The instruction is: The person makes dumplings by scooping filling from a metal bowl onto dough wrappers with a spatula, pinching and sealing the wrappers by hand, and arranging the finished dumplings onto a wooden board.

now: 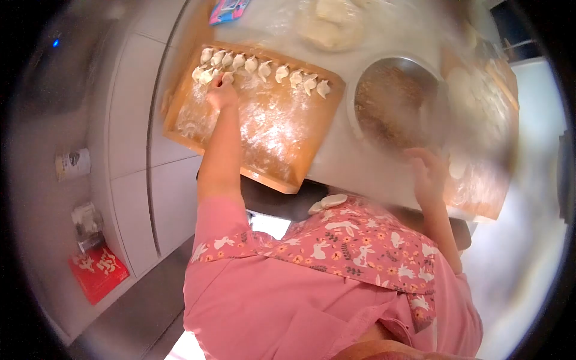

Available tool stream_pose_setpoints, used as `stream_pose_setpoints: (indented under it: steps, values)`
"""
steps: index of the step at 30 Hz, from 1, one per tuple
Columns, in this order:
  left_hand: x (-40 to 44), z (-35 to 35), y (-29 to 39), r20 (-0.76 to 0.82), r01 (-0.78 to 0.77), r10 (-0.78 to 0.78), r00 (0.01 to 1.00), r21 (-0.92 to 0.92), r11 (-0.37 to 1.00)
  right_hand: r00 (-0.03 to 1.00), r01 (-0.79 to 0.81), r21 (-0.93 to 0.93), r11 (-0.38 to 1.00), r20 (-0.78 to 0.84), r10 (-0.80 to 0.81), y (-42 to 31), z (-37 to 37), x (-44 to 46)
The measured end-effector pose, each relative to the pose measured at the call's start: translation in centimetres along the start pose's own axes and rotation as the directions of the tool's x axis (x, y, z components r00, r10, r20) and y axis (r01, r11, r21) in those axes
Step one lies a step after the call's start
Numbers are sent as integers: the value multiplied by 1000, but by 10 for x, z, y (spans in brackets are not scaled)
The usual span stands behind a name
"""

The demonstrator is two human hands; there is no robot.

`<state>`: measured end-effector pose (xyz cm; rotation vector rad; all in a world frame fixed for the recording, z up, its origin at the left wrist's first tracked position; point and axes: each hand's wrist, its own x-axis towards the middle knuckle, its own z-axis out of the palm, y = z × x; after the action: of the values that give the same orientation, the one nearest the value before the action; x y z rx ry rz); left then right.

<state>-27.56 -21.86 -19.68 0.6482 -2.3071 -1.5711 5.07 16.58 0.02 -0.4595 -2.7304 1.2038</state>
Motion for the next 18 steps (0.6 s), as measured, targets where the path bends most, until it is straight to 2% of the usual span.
stream_pose_setpoints:
  steps: [2,3,4,5,6,7,8,10,11,12,14,16,18]
  values:
    - [16,0,-23,13,-8,8,1000,-36,999,980,-178,217,960,-49,192,2,0,-4]
    - [34,2,-49,53,25,-15,999,-192,981,974,-162,190,968,-124,187,4,-4,-7]
    - [58,2,-74,112,94,-53,992,-399,912,968,8,-79,997,-248,-27,29,-4,-12]
    - [73,1,-91,153,143,-73,986,-521,842,950,-12,-272,962,-302,-74,55,-5,-15]
    - [51,-3,-66,123,74,-32,992,-361,930,915,-121,-212,970,-403,26,57,-16,-15]
    - [26,-9,-37,92,8,9,996,-185,983,901,-252,-239,938,-411,137,63,-27,-8]
    - [10,-21,-1,16,-162,162,987,183,970,893,-269,-249,930,-427,144,81,-39,-6]
    - [-23,-26,30,-9,-134,138,990,202,970,852,-256,-232,938,-513,105,132,-57,-9]
    - [-39,-27,42,-47,-102,116,992,230,968,853,-307,-281,909,-505,132,159,-68,-13]
    - [-56,-22,54,-9,-103,108,994,226,969,841,-340,-291,894,-519,150,168,-74,-27]
    - [-86,-23,74,-43,-97,112,993,259,961,780,-460,-70,885,-508,364,196,-73,-38]
    - [-98,-27,72,-5,-154,159,987,227,962,806,-446,-161,880,-501,317,192,-67,-36]
    - [-110,-29,76,25,-214,213,977,195,957,828,-405,-147,902,-478,294,188,-58,-30]
